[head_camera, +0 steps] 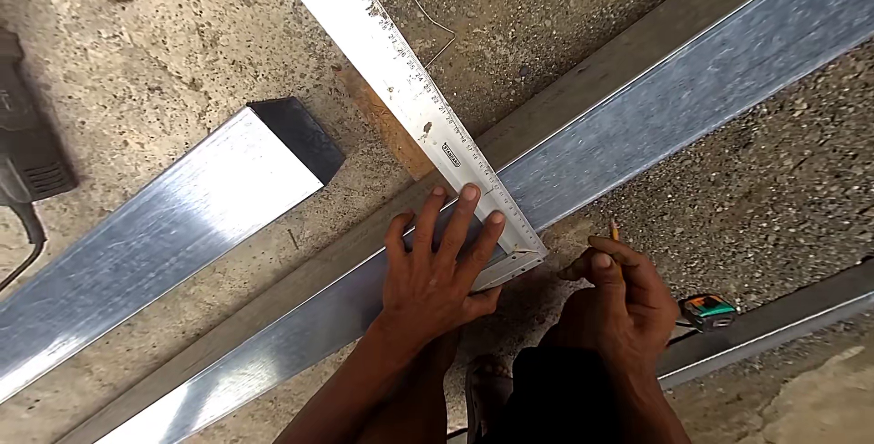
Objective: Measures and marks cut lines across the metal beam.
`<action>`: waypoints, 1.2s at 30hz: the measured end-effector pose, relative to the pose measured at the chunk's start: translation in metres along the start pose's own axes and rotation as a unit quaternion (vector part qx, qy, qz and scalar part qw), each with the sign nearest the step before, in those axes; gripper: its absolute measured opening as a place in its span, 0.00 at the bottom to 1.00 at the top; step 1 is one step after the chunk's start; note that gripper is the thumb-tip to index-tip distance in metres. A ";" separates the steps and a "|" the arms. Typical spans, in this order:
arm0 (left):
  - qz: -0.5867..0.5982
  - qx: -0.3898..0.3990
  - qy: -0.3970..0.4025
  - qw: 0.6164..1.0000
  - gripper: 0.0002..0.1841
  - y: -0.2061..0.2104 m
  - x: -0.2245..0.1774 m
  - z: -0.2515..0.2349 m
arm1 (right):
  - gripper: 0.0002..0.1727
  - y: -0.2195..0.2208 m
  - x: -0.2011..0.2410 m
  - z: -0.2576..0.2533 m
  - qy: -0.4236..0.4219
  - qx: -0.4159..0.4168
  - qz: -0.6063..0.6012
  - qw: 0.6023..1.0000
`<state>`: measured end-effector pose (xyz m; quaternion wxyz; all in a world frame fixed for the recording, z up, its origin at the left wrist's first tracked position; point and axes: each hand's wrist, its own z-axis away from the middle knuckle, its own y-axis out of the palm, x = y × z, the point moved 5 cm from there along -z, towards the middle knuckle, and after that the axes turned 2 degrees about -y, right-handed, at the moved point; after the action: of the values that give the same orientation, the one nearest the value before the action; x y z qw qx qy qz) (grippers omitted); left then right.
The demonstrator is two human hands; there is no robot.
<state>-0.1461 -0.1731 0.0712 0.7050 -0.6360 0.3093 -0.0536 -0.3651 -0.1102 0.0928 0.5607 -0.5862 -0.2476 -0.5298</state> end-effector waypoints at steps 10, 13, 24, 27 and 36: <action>0.002 -0.006 0.004 1.000 0.52 0.000 0.000 0.001 | 0.16 0.051 0.061 -0.080 -0.227 0.163 0.171 0.945; 0.005 -0.008 0.004 1.000 0.51 0.000 0.000 0.001 | 0.15 0.056 0.064 -0.083 -0.248 0.159 0.184 0.938; -0.002 -0.009 0.002 1.000 0.52 0.001 0.000 0.001 | 0.14 0.051 0.066 -0.084 -0.248 0.175 0.181 0.936; 0.002 -0.017 0.002 1.000 0.52 0.000 0.000 0.001 | 0.14 0.055 0.070 -0.086 -0.249 0.176 0.187 0.934; 0.000 -0.022 0.005 1.000 0.53 -0.001 -0.001 0.002 | 0.15 0.048 0.074 -0.085 -0.246 0.212 0.207 0.923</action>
<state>-0.1462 -0.1711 0.0723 0.6894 -0.6506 0.3144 -0.0502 -0.3285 -0.2224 0.1241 0.6907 -0.6032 -0.3576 -0.1766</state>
